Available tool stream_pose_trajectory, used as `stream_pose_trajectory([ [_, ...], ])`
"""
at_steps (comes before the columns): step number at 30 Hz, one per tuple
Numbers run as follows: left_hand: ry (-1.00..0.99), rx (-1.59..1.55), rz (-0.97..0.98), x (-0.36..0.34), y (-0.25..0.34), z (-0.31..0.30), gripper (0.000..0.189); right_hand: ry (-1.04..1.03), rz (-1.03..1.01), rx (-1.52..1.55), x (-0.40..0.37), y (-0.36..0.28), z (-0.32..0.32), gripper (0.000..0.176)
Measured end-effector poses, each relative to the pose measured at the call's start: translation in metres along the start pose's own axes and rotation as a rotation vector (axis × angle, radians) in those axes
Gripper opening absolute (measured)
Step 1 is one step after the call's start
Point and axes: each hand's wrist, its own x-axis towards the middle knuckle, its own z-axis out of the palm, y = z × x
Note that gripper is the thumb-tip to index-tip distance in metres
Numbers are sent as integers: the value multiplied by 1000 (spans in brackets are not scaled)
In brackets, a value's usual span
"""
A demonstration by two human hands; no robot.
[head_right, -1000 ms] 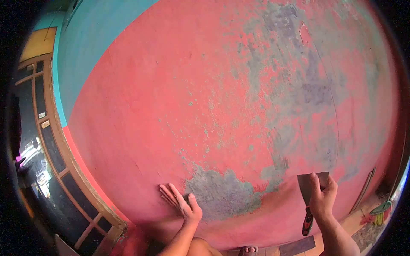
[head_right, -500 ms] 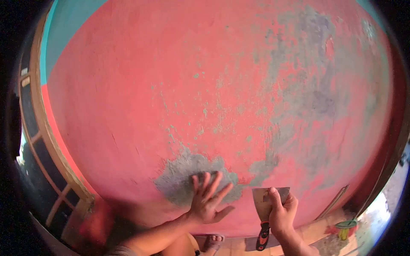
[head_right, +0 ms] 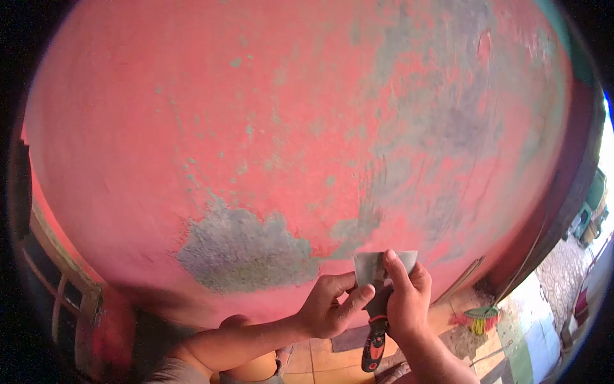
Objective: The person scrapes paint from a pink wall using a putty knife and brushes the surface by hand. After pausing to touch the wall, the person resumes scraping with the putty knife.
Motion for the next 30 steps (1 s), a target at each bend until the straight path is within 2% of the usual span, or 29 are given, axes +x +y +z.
stream_pose_trajectory([
  [3,-28,-153,-292,-7,-5,-6,43,75,-34,13,3,28,3,18],
  [5,80,-353,-347,-16,-30,1,44,84,-42,-121,-1,44,4,25],
  [8,176,-431,-487,-26,-35,0,43,32,20,-170,6,57,5,26],
  [14,307,-285,-347,-8,-48,7,42,77,-23,-214,31,69,11,26],
  [16,323,-260,-384,-7,-49,9,41,54,26,-255,33,66,10,24],
  [20,353,-287,-389,-3,-45,13,41,46,24,-242,35,66,9,26],
  [23,383,-332,-466,-2,-42,13,42,65,8,-227,36,67,10,28],
  [28,385,-222,-423,-1,-47,9,44,91,-89,-239,32,65,15,27],
  [30,382,-200,-413,3,-43,7,43,102,-55,-263,33,64,14,26],
])
